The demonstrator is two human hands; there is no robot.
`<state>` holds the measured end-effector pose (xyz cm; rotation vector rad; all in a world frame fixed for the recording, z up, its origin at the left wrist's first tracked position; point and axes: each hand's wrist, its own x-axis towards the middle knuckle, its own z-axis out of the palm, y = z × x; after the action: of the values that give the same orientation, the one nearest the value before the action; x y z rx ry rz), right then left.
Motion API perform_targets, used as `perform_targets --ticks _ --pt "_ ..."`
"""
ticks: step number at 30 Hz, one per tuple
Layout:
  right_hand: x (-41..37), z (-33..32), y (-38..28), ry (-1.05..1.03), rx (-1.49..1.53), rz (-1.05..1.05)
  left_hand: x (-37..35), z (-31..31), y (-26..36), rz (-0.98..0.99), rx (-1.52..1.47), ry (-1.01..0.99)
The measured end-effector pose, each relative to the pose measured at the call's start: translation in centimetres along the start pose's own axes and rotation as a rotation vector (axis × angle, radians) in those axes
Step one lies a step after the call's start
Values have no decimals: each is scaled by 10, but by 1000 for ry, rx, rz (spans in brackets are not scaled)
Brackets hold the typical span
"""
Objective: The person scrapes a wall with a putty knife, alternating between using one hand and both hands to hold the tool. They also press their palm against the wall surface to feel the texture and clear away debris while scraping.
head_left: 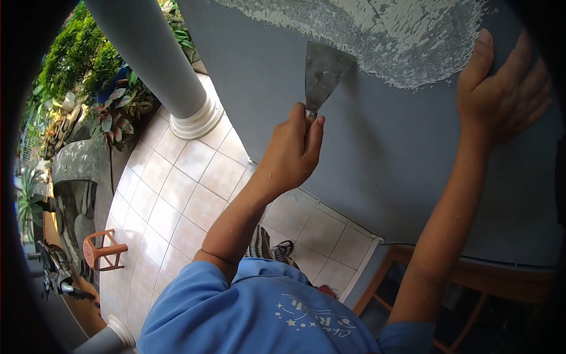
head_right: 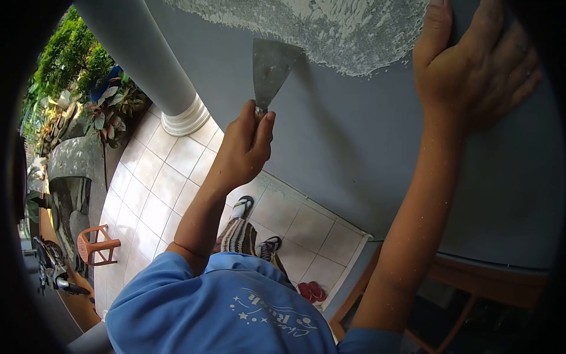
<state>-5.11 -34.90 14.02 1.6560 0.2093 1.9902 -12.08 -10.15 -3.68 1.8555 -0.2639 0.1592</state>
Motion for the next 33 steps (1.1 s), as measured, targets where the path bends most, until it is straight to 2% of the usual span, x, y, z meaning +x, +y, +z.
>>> perform_targets --ticks 1,4,8,11,17,24,26,29,33 --pt "-1 0 1 1 -1 -3 2 -2 3 -13 39 2" --pt "0 1 2 1 -12 -6 8 -8 20 129 20 24" --pt "1 -3 -3 -3 35 20 8 -8 28 114 26 4" --pt "4 -7 -10 -2 123 85 -7 -5 12 10 23 -13" --pt "1 -8 -10 -17 130 69 26 -7 40 174 3 49" --pt "3 -5 -5 -15 58 14 -7 -3 1 -98 -18 -25" --pt "-1 0 9 -27 -84 -81 -5 -7 3 -97 -6 -37" --pt "-11 9 21 -28 -197 -93 -6 -13 12 -10 20 -26" --pt "-1 -15 8 -222 251 -10 -4 -17 9 94 52 -8"
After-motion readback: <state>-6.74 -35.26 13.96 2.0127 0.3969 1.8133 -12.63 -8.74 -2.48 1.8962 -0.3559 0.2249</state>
